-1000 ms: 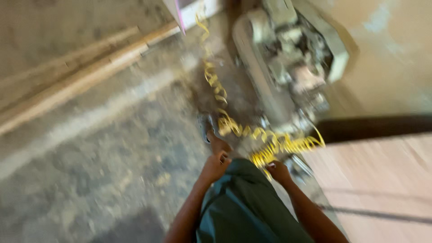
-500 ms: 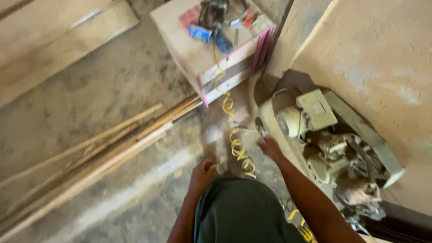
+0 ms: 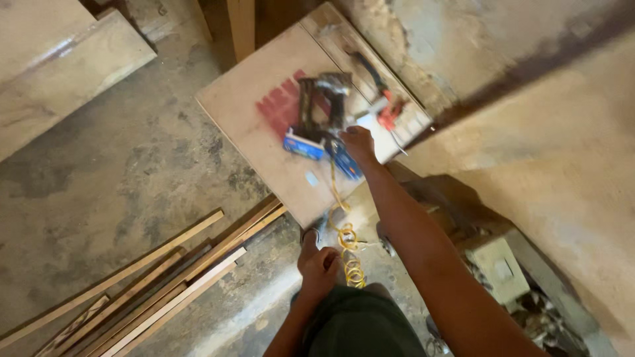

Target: The person saws a thin wooden strip, then measures the edge of a large wooden panel with a tape measure and marks it with a pencil. They gather wood strips from a pile on the floor, carry them to the workbench, and lay them out across the panel, then pick up a nail gun and a box of nails.

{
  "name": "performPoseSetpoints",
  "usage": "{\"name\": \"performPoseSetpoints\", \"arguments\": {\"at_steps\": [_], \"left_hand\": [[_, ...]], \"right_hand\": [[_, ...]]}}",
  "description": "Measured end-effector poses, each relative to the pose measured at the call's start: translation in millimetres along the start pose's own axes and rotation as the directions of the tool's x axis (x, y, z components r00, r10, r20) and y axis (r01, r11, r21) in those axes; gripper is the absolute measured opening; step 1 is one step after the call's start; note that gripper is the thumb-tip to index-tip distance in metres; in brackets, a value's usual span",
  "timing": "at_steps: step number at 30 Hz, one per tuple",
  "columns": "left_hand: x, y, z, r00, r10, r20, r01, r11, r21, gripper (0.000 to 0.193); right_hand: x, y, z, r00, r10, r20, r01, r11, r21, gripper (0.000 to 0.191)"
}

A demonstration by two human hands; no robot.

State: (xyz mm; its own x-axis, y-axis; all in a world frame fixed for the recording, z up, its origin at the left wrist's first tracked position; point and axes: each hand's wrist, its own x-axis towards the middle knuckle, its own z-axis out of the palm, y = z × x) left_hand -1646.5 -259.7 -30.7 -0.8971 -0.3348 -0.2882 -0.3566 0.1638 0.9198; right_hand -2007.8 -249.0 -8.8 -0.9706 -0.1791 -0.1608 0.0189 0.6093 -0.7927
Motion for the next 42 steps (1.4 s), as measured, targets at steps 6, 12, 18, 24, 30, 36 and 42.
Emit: {"name": "performPoseSetpoints", "arguments": {"at_steps": [6, 12, 18, 24, 30, 36, 42], "left_hand": [[58.3, 28.2, -30.3, 0.988, -0.041, -0.152, 0.045, 0.999, 0.023, 0.010], [94.0, 42.8, -56.2, 0.973, -0.226, -0.047, 0.222, 0.972, -0.071, 0.020], [155.2, 81.3, -71.4, 0.980, 0.109, -0.164, -0.070, 0.972, 0.222, 0.059], [198.7, 113.5, -53.0, 0.867, 0.491, 0.080, -0.489, 0.812, 0.320, 0.072], [182.3, 114.5, -43.2, 0.764, 0.573, 0.296, -0.632, 0.758, 0.162, 0.048], [159.4, 113.1, -35.6, 0.720, 0.622, 0.309, -0.684, 0.711, 0.164, 0.033], [136.6, 93.4, -34.5, 0.751, 0.585, 0.305, -0.654, 0.724, 0.222, 0.033]], "right_hand": [[78.0, -14.9, 43.9, 0.987, 0.066, -0.143, -0.094, 0.976, -0.195, 0.061], [78.2, -23.1, 36.7, 0.964, 0.257, 0.064, -0.265, 0.936, 0.233, 0.043], [21.8, -19.4, -13.3, 0.976, 0.152, 0.155, -0.214, 0.807, 0.551, 0.036], [-78.7, -3.8, -74.5, 0.906, 0.359, 0.225, -0.396, 0.528, 0.751, 0.008], [-138.5, 24.7, -94.7, 0.822, 0.510, 0.254, -0.338, 0.078, 0.938, 0.011], [-185.1, 52.8, -91.9, 0.808, 0.568, 0.157, -0.248, 0.087, 0.965, 0.011], [-192.1, 54.7, -98.7, 0.809, 0.569, 0.150, -0.227, 0.066, 0.972, 0.010]]}}
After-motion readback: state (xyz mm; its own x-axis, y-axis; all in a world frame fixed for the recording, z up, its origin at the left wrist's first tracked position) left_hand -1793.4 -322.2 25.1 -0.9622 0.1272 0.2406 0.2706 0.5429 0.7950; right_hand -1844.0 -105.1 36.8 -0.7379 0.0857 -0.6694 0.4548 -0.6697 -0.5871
